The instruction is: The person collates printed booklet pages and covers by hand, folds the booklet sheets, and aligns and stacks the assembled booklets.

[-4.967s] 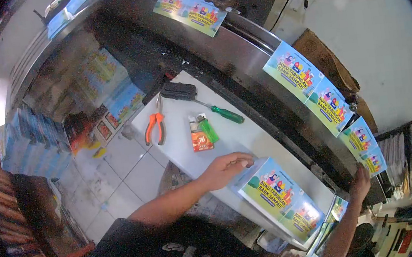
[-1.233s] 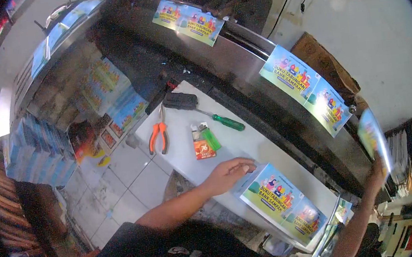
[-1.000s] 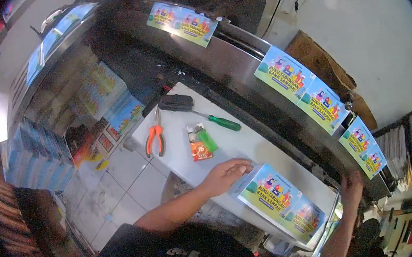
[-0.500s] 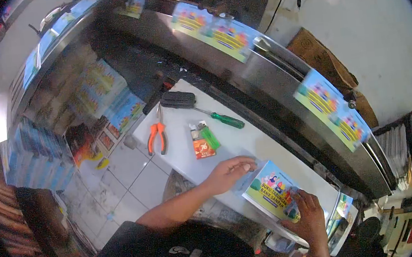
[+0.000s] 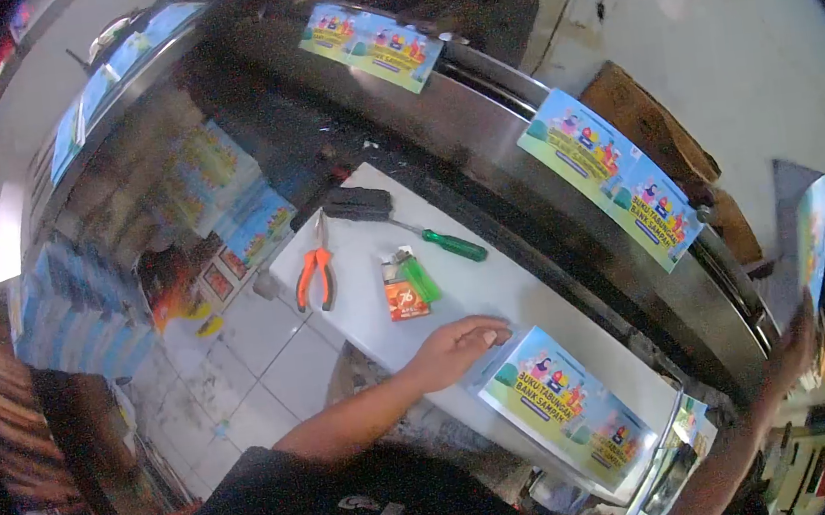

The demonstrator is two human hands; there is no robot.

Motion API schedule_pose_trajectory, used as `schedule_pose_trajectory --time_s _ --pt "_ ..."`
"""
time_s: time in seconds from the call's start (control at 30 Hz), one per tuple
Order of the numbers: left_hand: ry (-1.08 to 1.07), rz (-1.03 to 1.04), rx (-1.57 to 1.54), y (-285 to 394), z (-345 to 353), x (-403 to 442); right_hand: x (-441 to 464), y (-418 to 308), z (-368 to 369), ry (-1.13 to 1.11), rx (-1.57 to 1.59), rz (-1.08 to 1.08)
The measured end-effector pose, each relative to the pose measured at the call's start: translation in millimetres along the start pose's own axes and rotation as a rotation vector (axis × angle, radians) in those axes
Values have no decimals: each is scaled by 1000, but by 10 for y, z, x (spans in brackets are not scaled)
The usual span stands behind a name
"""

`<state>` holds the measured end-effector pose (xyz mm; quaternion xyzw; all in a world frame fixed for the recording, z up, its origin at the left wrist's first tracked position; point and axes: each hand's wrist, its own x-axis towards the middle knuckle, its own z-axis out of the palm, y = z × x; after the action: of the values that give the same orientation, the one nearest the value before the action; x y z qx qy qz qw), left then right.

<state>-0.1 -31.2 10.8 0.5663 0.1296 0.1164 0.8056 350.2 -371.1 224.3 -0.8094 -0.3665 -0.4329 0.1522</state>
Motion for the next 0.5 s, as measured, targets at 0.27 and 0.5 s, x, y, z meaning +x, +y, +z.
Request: schedule_pose_trajectory --time_s 0.27,0.5 --pt "9 40 -13 -66 30 10 -861 -100 473 -589 -57 193" --pt "108 30 12 -87 -5 -40 -1243 -1925 -337 -1048 225 31"
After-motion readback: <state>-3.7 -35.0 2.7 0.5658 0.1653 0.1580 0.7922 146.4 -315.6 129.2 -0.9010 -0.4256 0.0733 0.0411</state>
